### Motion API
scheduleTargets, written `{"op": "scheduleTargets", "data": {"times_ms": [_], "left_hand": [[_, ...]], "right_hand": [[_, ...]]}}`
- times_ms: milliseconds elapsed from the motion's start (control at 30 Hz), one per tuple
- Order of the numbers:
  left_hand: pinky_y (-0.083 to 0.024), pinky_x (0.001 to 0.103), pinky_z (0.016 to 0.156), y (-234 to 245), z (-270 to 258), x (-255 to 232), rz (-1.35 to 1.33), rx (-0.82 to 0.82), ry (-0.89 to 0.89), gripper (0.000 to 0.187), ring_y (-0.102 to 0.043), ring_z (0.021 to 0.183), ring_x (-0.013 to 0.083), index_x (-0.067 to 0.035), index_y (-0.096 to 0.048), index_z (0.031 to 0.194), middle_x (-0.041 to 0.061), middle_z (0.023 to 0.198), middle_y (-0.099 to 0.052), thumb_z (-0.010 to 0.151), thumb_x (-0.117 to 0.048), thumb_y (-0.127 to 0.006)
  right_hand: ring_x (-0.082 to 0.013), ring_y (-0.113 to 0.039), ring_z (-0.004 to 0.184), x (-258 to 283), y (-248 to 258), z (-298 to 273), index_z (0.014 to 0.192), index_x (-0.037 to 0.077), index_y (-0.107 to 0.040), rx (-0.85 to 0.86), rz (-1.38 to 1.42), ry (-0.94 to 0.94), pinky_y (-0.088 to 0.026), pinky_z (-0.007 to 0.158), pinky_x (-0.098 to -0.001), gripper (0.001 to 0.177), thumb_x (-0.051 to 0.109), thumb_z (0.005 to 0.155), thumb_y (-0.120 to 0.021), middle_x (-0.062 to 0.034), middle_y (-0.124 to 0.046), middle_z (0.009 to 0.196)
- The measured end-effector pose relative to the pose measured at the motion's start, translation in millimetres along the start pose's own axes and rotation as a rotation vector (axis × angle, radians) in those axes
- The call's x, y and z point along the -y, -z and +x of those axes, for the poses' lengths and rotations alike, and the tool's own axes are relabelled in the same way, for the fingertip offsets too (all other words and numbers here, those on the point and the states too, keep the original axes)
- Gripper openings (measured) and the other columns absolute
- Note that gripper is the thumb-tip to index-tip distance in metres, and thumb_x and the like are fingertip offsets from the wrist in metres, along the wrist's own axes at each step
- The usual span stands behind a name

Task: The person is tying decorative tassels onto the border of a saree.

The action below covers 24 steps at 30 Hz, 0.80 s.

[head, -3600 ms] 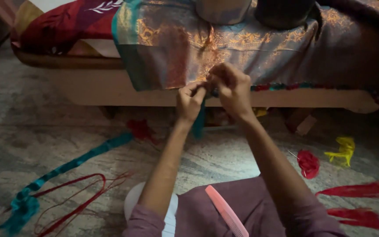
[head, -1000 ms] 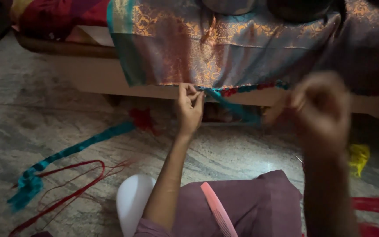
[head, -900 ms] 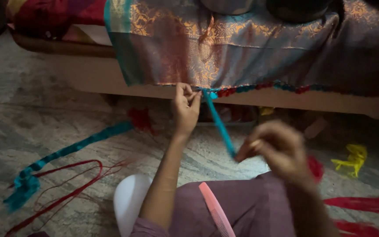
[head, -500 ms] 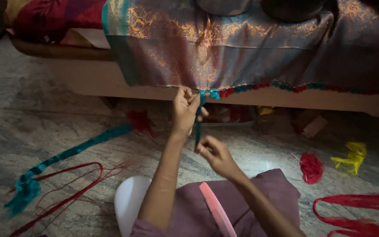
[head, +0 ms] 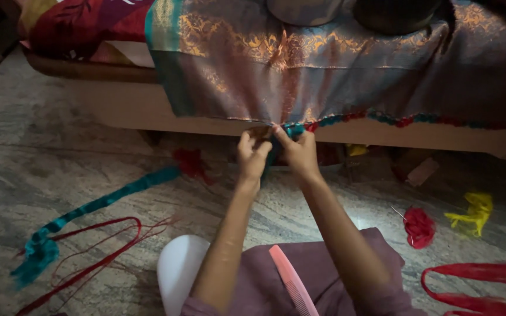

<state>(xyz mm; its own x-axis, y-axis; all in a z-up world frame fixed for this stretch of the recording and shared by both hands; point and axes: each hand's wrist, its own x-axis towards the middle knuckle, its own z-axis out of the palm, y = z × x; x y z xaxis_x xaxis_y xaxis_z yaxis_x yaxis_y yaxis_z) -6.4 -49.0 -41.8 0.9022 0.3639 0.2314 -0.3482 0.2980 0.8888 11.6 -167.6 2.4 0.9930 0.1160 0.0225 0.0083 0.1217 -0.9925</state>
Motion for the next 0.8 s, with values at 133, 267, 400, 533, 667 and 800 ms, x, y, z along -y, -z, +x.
{"op": "scheduleTargets", "data": {"times_ms": [133,267,400,533,667,800], "left_hand": [[-0.051,0.027,0.088,9.5,15.4,-4.5,-0.194,0.073,0.158,0.010,-0.065,0.094,0.0117,-0.003,-0.066,0.101,0.004,0.098,-0.069,0.091,-0.006,-0.063],[-0.047,0.026,0.083,9.7,36.4,0.9,-0.127,0.294,0.314,0.017,-0.060,0.085,0.0101,-0.003,-0.072,0.090,0.003,0.087,-0.069,0.099,-0.017,-0.067],[-0.048,0.027,0.078,1.7,26.2,-10.1,-0.015,0.302,0.310,0.024,-0.060,0.081,0.0080,-0.001,-0.074,0.093,-0.001,0.085,-0.071,0.100,-0.023,-0.068],[-0.040,0.043,0.096,-15.5,-2.2,-35.6,0.786,0.108,-0.011,0.020,-0.060,0.101,0.0201,-0.013,-0.081,0.103,0.002,0.101,-0.075,0.093,-0.027,-0.071],[-0.017,0.065,0.106,-9.7,-5.7,-16.0,0.992,-0.003,-0.346,0.018,-0.045,0.127,0.0335,-0.015,-0.082,0.101,0.010,0.127,-0.068,0.090,-0.025,-0.072],[-0.024,0.054,0.106,-16.7,-8.0,-40.8,1.056,-0.047,-0.210,0.025,-0.052,0.117,0.0303,-0.012,-0.081,0.101,0.009,0.109,-0.070,0.079,-0.023,-0.074]], "right_hand": [[-0.0059,-0.058,0.079,-22.8,-1.4,-12.9,0.100,0.003,-0.076,0.010,0.001,0.100,-0.046,0.071,-0.0238,0.021,0.022,0.101,-0.067,-0.0006,-0.071,0.089],[-0.0034,-0.052,0.083,-37.7,-0.5,-15.6,0.106,0.003,-0.074,0.045,0.113,0.121,-0.042,0.073,-0.0219,0.020,0.019,0.106,-0.063,0.0036,-0.068,0.094],[-0.0056,-0.052,0.081,-41.4,7.3,-5.4,0.107,0.003,-0.072,0.097,0.217,0.074,-0.042,0.072,-0.0237,0.016,0.018,0.104,-0.066,0.0039,-0.067,0.092],[-0.0108,-0.068,0.086,-0.1,6.4,-11.7,0.102,0.009,-0.067,0.150,0.491,-0.154,-0.053,0.078,-0.0272,0.016,0.009,0.087,-0.063,0.0012,-0.072,0.091],[-0.0150,-0.067,0.070,34.7,-3.9,-9.7,0.095,0.004,-0.069,0.121,0.306,-0.246,-0.055,0.063,-0.0320,0.020,0.024,0.098,-0.067,-0.0047,-0.070,0.083],[-0.0089,-0.059,0.067,-41.1,6.4,23.2,0.093,-0.001,-0.073,-0.058,-0.040,0.110,-0.047,0.057,-0.0293,0.028,0.026,0.102,-0.074,-0.0055,-0.069,0.083]]}}
